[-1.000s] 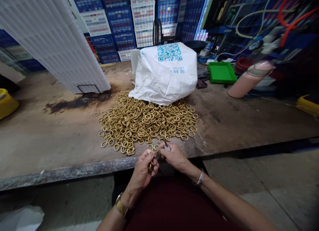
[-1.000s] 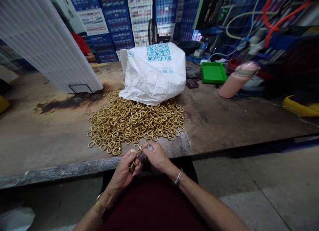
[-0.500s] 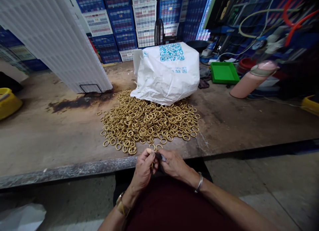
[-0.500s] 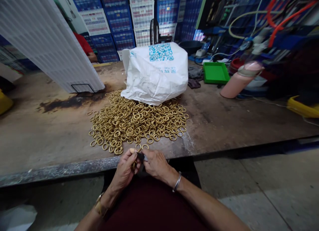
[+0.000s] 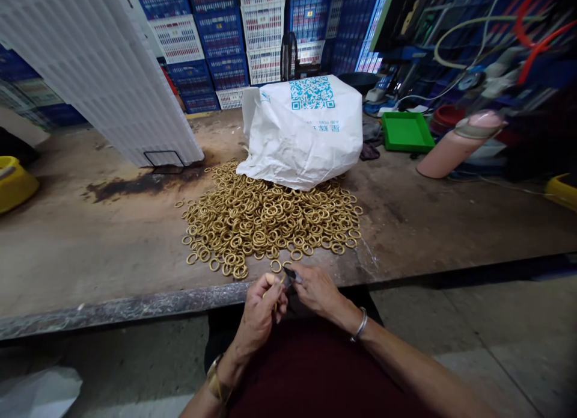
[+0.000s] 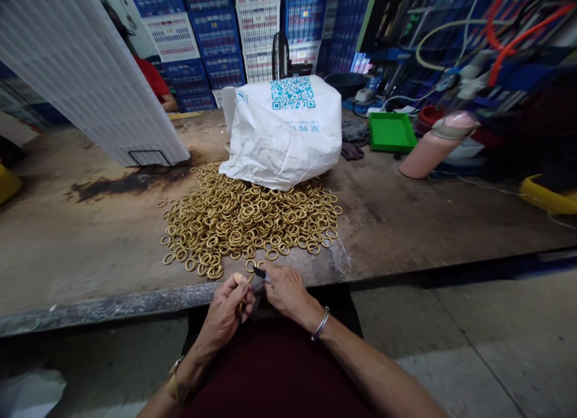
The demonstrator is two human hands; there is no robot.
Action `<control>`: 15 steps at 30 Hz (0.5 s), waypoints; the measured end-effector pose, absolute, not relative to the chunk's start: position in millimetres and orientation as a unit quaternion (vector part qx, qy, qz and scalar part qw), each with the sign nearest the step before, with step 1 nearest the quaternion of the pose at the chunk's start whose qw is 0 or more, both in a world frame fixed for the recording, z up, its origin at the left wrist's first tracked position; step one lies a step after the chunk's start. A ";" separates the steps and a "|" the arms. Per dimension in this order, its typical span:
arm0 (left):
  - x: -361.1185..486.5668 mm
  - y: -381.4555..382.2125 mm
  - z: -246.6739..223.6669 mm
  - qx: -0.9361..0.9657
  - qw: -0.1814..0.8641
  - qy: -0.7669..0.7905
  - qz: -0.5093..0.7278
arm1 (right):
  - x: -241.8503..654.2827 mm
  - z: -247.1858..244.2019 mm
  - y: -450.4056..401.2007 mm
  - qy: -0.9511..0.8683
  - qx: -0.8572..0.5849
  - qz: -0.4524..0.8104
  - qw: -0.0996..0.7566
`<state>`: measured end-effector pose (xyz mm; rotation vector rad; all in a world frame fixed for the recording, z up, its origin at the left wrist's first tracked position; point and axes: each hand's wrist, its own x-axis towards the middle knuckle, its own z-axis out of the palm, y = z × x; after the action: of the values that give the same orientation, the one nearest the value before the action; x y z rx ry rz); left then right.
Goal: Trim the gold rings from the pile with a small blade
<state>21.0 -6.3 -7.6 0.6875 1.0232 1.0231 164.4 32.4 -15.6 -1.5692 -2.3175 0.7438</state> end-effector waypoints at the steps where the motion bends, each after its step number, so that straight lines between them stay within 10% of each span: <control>1: 20.2 -6.5 -5.9 0.283 0.713 0.444 0.463 | 165.7 -16.5 33.4 -0.789 -0.546 0.250 0.128; 15: 9.6 2.2 -6.3 0.149 0.779 0.357 0.494 | 157.2 -15.1 40.1 -0.772 -0.605 0.173 0.088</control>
<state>9.6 2.2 -6.3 0.3221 0.7723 1.0672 157.2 40.1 -15.1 -1.8012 -2.2975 0.5151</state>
